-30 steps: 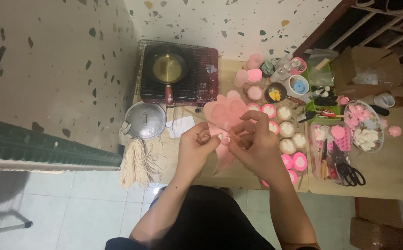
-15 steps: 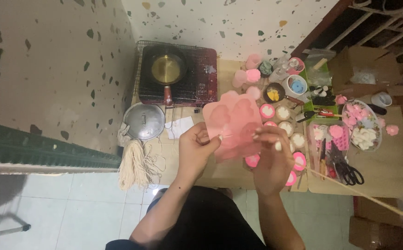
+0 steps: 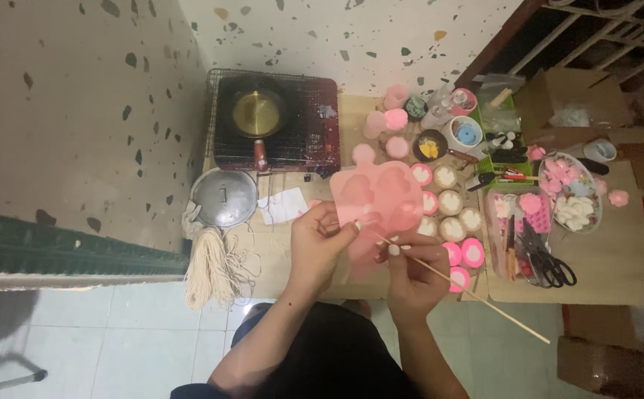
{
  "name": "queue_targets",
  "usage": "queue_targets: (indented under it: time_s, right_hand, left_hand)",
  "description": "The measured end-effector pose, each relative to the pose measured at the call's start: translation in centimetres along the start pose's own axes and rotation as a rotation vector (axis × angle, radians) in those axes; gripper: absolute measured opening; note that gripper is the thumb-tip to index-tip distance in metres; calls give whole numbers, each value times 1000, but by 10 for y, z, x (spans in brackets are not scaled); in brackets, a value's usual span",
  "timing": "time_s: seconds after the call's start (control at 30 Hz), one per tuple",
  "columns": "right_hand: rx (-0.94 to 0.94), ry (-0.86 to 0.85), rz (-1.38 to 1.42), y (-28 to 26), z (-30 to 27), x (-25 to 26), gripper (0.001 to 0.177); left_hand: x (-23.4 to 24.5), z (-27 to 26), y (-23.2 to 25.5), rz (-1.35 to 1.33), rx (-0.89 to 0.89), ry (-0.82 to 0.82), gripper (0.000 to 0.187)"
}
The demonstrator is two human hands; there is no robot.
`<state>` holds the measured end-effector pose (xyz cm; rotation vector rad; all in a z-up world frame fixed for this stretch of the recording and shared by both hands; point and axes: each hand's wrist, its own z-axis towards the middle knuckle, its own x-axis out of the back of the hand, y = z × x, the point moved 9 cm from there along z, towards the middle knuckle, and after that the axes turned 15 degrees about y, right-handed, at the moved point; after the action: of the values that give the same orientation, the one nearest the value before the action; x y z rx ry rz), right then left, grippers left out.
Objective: Preparing wicks and placing small wax ornaments into molds.
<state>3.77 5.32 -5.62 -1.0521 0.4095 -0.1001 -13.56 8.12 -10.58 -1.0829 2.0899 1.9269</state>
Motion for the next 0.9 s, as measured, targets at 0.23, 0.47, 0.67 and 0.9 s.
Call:
queue_targets:
  time_s: [0.23,0.47,0.67,0.9]
  right_hand:
    - [15,17,-8,4,-1,7,19]
    - [5,36,-23,11,-3,14,17]
    - [56,-43,-88,-1,0,7,14]
    - [283,-174,-387,-29,7,-12,14]
  left_hand:
    - [-5,-3,1,-30,1,-8,21]
    - [-6,-5,2,-45,8,-16,20]
    - [-4,-5,-2,0,6,25,15]
    - [-4,-6,-4,16,-40,40,11]
